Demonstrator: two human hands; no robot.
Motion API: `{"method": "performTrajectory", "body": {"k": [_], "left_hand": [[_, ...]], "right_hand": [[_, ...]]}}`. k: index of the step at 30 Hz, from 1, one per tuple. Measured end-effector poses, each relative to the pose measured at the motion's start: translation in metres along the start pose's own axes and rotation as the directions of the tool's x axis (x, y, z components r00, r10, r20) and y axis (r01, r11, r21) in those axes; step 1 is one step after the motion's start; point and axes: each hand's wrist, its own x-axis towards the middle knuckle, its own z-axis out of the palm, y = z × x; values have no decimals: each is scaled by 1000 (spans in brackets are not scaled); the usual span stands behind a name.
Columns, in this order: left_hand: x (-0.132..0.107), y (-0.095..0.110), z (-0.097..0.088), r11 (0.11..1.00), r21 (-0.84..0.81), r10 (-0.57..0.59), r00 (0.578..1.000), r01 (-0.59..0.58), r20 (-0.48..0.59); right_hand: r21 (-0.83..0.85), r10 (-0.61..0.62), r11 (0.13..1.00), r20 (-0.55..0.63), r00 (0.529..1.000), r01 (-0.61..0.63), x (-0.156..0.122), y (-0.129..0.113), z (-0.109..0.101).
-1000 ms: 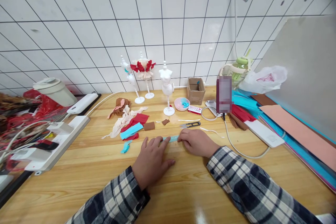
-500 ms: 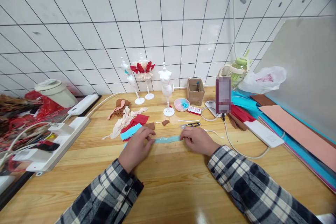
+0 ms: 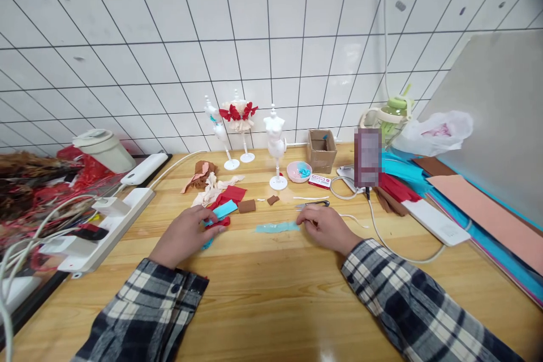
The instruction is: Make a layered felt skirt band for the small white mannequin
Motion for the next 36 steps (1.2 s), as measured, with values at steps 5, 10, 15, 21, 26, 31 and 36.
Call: {"method": "performTrajectory", "body": {"k": [5,10,15,21,26,31,36], "left_hand": [[4,12,12,994,110,31,998,-26,-53],[8,10,15,999,-24,-35,981,31,-192],[4,33,10,948,-319,-173,856,9,-487],[-10,108,25,963,-183,122,925,-199,-361],[-14,132,37,947,-136,257,939,-292,-227],[-14,127,39,961,-47,260,948,-273,-182],[-14,126,42,966,-66,241,963,-250,-119]], "right_hand": [[6,-10,1000,3,1000,10,0,-3,2],[16,-18,1000,4,1000,18,1,-1,1],[96,5,995,-96,995,4,3,-16,-1],[424,-20,904,-88,996,55,-1,-65,14],[539,73,839,22,997,-73,-3,-80,28],[501,142,851,68,988,-157,1,-74,31],[342,150,924,89,985,-172,2,-66,22]]}}
